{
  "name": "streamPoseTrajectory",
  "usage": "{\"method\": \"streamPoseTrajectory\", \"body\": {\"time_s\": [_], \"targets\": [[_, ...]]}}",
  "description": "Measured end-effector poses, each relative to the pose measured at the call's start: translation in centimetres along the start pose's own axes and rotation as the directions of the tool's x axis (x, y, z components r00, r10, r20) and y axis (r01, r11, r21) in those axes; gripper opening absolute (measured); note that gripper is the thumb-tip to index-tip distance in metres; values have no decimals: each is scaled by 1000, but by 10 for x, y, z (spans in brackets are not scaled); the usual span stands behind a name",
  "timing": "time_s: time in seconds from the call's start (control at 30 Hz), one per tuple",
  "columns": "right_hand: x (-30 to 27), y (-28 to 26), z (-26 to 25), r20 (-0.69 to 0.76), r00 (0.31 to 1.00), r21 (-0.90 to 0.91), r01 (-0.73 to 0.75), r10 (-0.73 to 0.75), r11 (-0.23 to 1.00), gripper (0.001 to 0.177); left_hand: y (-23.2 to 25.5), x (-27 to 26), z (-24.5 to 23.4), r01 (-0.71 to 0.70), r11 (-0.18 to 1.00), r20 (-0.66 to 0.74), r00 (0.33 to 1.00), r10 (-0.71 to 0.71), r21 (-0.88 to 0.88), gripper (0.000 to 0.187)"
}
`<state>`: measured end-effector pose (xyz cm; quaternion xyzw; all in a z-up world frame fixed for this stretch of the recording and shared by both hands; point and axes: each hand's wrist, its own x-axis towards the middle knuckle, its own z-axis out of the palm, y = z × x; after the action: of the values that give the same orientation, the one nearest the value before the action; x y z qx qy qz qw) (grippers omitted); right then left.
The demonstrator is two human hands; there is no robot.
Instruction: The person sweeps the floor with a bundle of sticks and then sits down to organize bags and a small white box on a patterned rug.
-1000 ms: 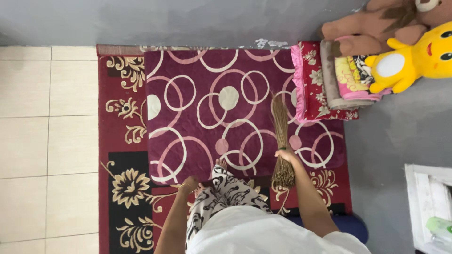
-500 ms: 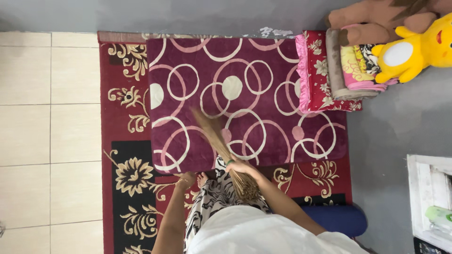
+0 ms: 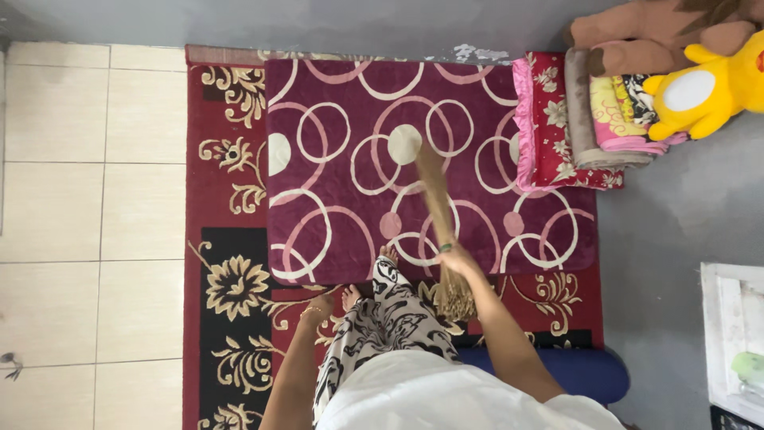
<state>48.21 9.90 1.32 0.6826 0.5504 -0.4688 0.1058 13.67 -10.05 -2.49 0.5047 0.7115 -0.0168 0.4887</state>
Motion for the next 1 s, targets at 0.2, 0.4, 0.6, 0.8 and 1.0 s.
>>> {"method": "streamPoseTrajectory", "body": {"time_s": [0.2, 0.4, 0.6, 0.8, 1.0], "targets": [[28, -2, -22, -32, 987, 30, -155, 156, 987, 92, -16, -20, -3, 75, 997, 19, 997, -75, -28, 36], [28, -45, 48, 133, 990, -105, -32, 46, 994, 80, -23, -26, 5, 63, 994, -51, 996, -68, -91, 34], [-6, -53, 120, 377, 924, -85, 103, -64, 991, 109, -15, -16, 20, 72, 995, -19, 997, -73, -62, 32], [-36, -35, 102, 426, 891, 136, 111, -159, 984, 115, -9, -6, 23, -55, 998, -46, 997, 55, -5, 30], [-28, -29, 39, 193, 981, 36, -34, 27, 999, 110, -12, -6, 13, -68, 998, -35, 997, 69, 15, 30]]}}
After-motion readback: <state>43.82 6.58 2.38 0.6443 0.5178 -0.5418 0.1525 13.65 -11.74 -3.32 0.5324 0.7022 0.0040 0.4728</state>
